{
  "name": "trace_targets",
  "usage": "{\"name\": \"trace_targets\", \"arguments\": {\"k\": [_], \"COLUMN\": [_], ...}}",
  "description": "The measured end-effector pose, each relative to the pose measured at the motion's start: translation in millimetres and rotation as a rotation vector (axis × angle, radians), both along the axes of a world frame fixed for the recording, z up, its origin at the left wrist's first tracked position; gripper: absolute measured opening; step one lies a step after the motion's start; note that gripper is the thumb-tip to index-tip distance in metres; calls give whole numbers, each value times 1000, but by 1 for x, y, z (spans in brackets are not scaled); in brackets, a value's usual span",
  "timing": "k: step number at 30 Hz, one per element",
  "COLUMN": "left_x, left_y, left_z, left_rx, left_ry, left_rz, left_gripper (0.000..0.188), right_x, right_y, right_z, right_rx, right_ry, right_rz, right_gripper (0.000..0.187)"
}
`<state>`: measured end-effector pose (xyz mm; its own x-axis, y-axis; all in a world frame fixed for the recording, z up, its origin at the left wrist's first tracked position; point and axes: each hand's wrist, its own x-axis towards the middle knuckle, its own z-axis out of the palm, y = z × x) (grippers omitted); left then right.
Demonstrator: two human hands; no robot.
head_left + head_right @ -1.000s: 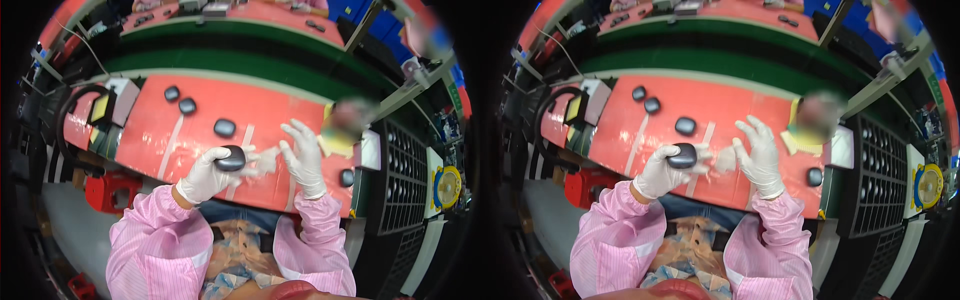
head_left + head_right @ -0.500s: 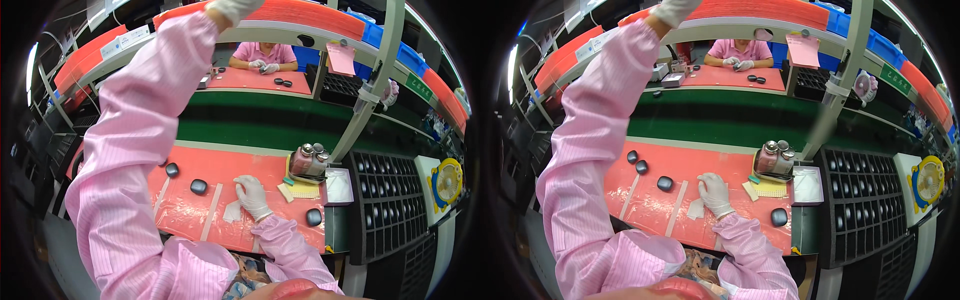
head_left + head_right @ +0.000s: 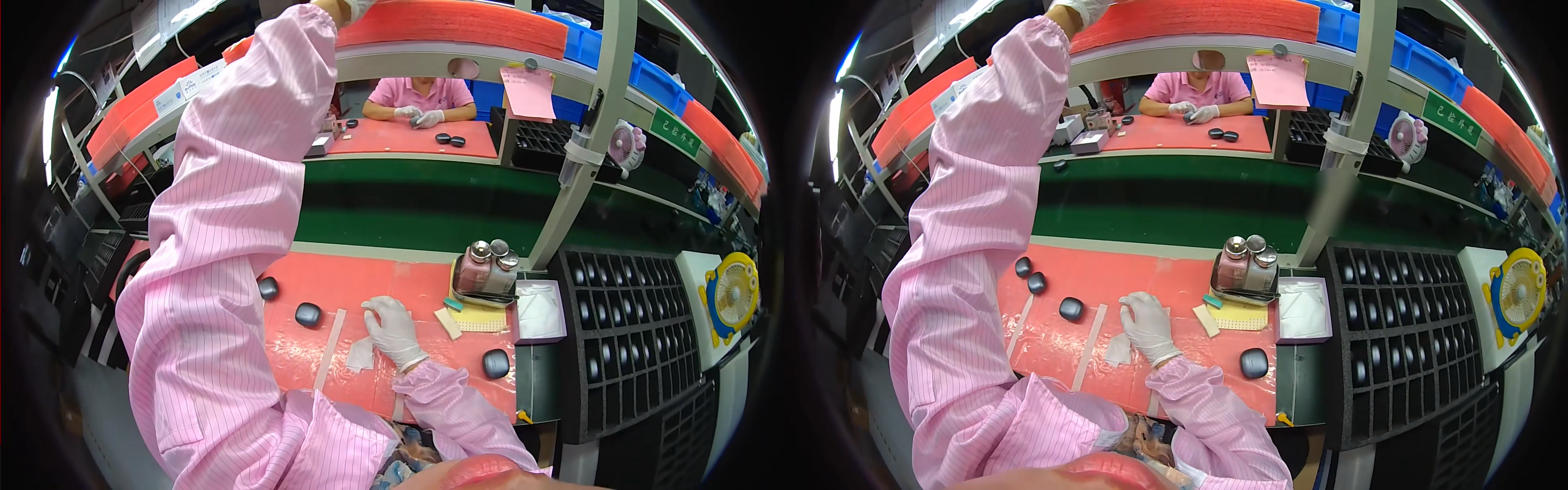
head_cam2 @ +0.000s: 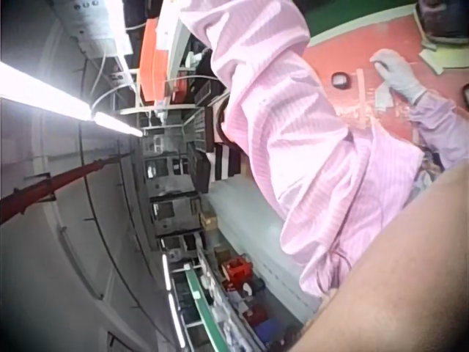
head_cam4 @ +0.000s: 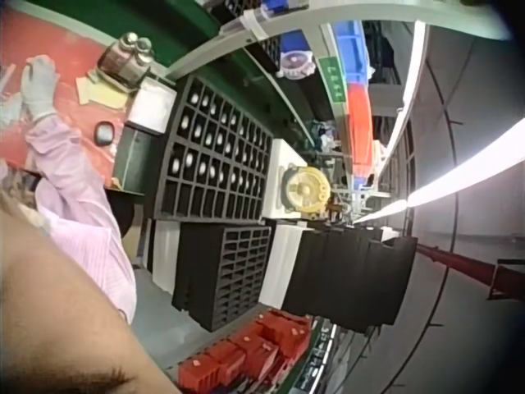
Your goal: Cleaning and inspecting wireless earbud charging cases at a production station.
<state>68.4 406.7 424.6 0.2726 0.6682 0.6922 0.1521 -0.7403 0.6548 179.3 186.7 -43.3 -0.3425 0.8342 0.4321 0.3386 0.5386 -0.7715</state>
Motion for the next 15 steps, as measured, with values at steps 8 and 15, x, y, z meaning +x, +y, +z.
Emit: {"name": "trace_targets", "arguments": {"k": [8, 15], "left_x": [-58, -7], "left_y": [27, -2], "left_z": [10, -15], "left_rx": [829, 104], "left_ry": [1174, 909], "left_rz": [561, 796], "left_gripper": [35, 61], "right_x": [-13, -1], "right_y": [-4, -6], "right_z": [-1, -2], "right_rx": [34, -11], "right_ry": [24, -16], "right_rz": [48, 25], "right_gripper": [19, 18]}}
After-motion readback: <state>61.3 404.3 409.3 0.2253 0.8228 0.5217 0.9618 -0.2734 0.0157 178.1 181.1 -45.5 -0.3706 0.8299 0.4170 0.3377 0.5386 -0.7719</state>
